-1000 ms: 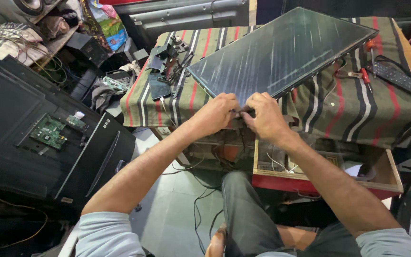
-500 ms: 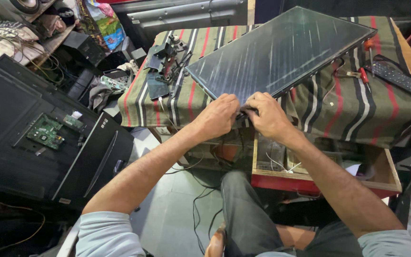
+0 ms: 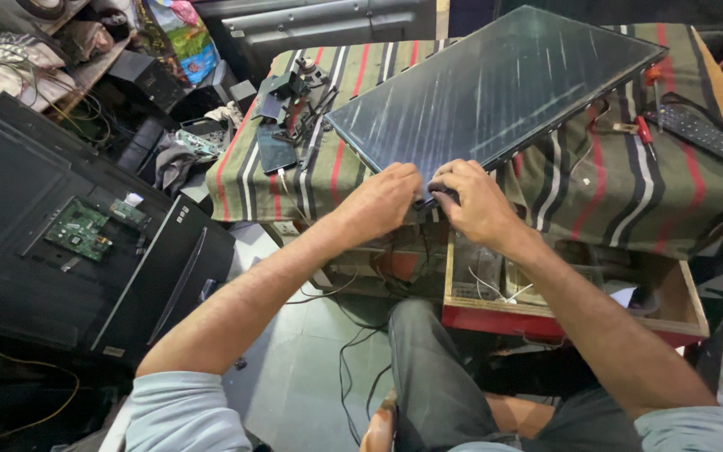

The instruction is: The person places a large television screen panel onto the chassis on a cloth-covered workbench, aligns it, and uses a screwdriver to fasten screws along the frame edges. They press the panel edges and clips into place by hand around the bezel, then wipe the screen surface with a cloth.

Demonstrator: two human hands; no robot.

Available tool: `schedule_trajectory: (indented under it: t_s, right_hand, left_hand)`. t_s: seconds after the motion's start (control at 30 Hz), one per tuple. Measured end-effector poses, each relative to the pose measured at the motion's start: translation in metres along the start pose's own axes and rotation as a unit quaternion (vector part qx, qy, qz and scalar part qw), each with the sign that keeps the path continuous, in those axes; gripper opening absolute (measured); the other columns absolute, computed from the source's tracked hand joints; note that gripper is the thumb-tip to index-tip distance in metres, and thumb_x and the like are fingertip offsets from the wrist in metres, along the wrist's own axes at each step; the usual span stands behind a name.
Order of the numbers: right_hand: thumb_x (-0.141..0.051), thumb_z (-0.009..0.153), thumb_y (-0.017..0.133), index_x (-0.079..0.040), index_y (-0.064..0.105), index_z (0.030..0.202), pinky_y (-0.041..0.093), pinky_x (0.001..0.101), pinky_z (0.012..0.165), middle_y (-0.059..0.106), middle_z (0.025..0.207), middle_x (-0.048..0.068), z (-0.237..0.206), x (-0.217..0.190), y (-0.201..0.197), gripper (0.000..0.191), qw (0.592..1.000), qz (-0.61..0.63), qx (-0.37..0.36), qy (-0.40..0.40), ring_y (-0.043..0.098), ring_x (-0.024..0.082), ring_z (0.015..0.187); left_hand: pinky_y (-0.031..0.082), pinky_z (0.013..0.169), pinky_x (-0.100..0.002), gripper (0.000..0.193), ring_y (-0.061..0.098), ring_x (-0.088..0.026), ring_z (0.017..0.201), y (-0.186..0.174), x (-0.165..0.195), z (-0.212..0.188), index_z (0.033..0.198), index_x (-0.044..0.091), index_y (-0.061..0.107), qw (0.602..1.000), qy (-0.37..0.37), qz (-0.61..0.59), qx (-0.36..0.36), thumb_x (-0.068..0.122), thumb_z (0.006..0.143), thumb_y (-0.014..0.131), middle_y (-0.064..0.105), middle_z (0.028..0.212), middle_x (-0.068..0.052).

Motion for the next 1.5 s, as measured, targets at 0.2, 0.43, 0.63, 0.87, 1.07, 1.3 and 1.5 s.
schedule_trajectory:
  t_s: [0.2,0.43,0.63,0.87,1.07,1.3,1.5]
  right_hand:
    - [-0.002,0.083,0.073,0.001,0.067,0.109,0.048,0.0474,0.099,0.064,0.114,0.018,-0.02,-0.013,0.006,0.027,0.995,-0.028,0.056,-0.082,0.06,0.038,0.111]
    - [-0.008,0.082,0.077,-0.001,0.066,0.113,0.046,0.0539,0.099,0.058,0.116,0.016,-0.029,-0.017,0.019,0.033,0.965,-0.135,0.089,-0.207,0.056,0.037,0.113]
    - [-0.005,0.082,0.074,-0.001,0.066,0.115,0.047,0.049,0.099,0.058,0.114,0.012,-0.023,0.0,0.031,0.034,0.952,-0.162,0.121,-0.23,0.057,0.033,0.111]
    - [-0.006,0.081,0.074,-0.002,0.067,0.113,0.047,0.0492,0.098,0.058,0.111,0.01,-0.022,0.013,0.038,0.033,0.944,-0.182,0.114,-0.253,0.058,0.03,0.11]
    - [-0.004,0.084,0.074,0.001,0.068,0.114,0.048,0.0495,0.097,0.059,0.11,0.011,-0.018,0.015,0.039,0.031,0.939,-0.167,0.125,-0.272,0.058,0.03,0.107]
    - [-0.005,0.082,0.073,0.0,0.069,0.114,0.048,0.0476,0.095,0.064,0.115,0.009,-0.015,0.016,0.035,0.033,0.932,-0.172,0.118,-0.296,0.059,0.027,0.107]
    - [-0.006,0.083,0.073,-0.003,0.07,0.116,0.048,0.0446,0.093,0.066,0.115,0.006,-0.014,0.018,0.037,0.033,0.929,-0.201,0.115,-0.289,0.06,0.025,0.107]
  left_hand:
    - [0.05,0.092,-0.044,0.01,0.06,-0.035,0.104,-0.012,-0.002,-0.004,0.098,0.0,0.065,0.999,0.002,-0.047,-0.021,0.004,0.089,0.061,0.061,0.101,-0.015]
    - [0.05,0.09,-0.044,0.007,0.06,-0.035,0.101,-0.007,-0.004,-0.004,0.096,0.001,0.06,0.999,0.021,-0.03,-0.011,0.004,0.09,0.06,0.058,0.099,-0.014]
    - [0.049,0.089,-0.044,0.009,0.057,-0.034,0.096,-0.001,-0.009,-0.001,0.093,0.002,0.057,0.999,0.033,0.0,-0.002,0.005,0.088,0.063,0.056,0.096,-0.015]
    - [0.049,0.086,-0.045,0.011,0.058,-0.035,0.093,0.001,-0.016,0.002,0.093,0.001,0.056,0.999,0.024,-0.017,0.027,0.006,0.088,0.064,0.056,0.094,-0.015]
    - [0.049,0.085,-0.045,0.01,0.057,-0.035,0.091,0.004,-0.02,0.006,0.09,0.001,0.055,0.999,0.012,-0.014,0.04,0.006,0.089,0.064,0.056,0.092,-0.015]
    - [0.05,0.087,-0.045,0.007,0.061,-0.036,0.097,-0.005,-0.026,0.002,0.095,0.001,0.06,0.997,-0.005,-0.067,0.026,0.006,0.093,0.063,0.059,0.095,-0.015]
    - [0.051,0.09,-0.045,0.011,0.063,-0.036,0.101,-0.01,-0.035,0.002,0.1,0.0,0.066,0.994,-0.024,-0.106,-0.013,0.009,0.092,0.065,0.064,0.1,-0.014]
Point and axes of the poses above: each hand's wrist, its own z-axis towards the middle knuckle, its own y-axis out of the palm, x = y × z, the point moved 2 cm from there along z, towards the middle knuckle
